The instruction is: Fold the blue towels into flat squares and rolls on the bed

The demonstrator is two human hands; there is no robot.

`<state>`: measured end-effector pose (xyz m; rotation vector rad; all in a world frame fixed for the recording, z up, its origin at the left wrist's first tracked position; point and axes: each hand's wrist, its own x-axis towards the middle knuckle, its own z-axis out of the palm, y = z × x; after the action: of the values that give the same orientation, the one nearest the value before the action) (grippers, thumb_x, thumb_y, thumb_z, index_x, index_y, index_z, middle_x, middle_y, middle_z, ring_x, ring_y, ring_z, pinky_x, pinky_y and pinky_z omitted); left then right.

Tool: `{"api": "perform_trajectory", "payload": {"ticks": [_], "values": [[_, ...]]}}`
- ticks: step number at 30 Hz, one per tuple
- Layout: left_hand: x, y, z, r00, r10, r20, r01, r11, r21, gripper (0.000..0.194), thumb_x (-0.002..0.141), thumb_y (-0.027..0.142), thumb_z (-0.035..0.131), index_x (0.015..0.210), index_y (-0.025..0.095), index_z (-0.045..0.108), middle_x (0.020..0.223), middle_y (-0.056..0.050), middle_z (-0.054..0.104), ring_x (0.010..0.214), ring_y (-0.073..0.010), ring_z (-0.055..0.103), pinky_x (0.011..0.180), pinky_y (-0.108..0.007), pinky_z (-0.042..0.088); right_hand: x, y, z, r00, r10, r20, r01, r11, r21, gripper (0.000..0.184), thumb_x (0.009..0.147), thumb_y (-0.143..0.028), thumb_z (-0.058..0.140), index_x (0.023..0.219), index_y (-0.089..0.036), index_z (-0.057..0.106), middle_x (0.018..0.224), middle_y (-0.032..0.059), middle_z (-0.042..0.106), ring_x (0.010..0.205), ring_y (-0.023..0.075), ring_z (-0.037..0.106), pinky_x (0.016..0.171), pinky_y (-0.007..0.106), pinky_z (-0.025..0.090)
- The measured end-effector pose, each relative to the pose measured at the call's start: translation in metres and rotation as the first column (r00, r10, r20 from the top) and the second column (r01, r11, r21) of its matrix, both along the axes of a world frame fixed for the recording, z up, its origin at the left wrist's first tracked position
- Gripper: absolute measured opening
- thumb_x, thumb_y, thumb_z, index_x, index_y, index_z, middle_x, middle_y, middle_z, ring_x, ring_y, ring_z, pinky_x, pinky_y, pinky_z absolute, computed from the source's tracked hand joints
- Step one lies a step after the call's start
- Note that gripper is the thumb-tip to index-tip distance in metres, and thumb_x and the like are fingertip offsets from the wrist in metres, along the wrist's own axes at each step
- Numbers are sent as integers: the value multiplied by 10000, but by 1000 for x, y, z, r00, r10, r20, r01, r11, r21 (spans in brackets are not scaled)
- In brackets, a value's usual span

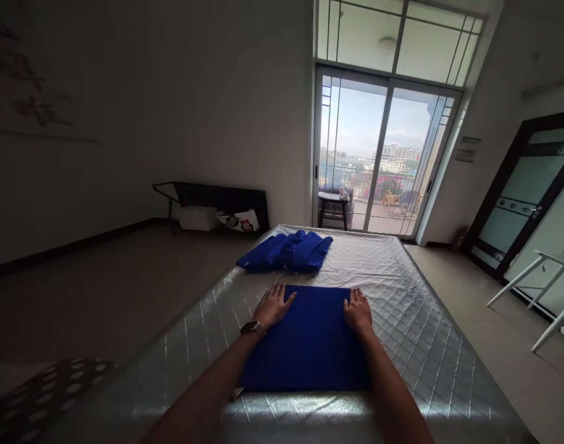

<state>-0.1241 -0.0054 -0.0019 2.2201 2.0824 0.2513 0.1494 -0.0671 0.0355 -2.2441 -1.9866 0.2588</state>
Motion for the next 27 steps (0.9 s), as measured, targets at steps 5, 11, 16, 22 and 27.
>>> {"api": "perform_trajectory", "payload": {"ticks": [5,11,16,22,27], "values": [[0,-4,1,999,24,44,-25,1000,7,860,972,653,132,1565,49,281,1656,-165,227,1544,-276,179,1249,-435,173,-1,0,1,1000,-8,-20,8,1000,1,648,1022,-367,227,1591,-58,220,1662,90,193,1547,167,125,1238,319,95],[0,-5,1,999,6,42,-7,1000,26,780,980,636,166,1565,148,332,1644,-144,293,1532,-291,226,1236,-467,192,0,1,-1,1000,-6,-18,5,1000,-4,650,1023,-367,229,1592,-54,212,1664,88,186,1548,166,119,1239,316,91],[0,-5,1,999,9,51,-11,999,30,750,984,627,170,1559,182,353,1641,-127,314,1525,-293,244,1230,-474,202,2,3,-4,1000,-7,-7,7,1000,1,646,1027,-377,245,1593,-68,221,1665,90,199,1547,164,128,1236,307,92],[0,-3,-1,999,-5,42,2,998,59,725,985,614,211,1547,188,378,1630,-129,335,1516,-301,267,1220,-479,223,3,5,-6,1000,-14,-1,14,1000,2,646,1028,-391,244,1595,-83,227,1663,85,203,1546,165,135,1233,314,102],[0,-3,-2,999,-4,48,1,998,60,730,985,613,207,1544,178,384,1629,-132,336,1513,-301,273,1221,-477,220,4,8,-8,1000,-11,0,11,1000,0,650,1028,-394,238,1596,-80,223,1663,88,204,1546,171,139,1234,319,104]]}}
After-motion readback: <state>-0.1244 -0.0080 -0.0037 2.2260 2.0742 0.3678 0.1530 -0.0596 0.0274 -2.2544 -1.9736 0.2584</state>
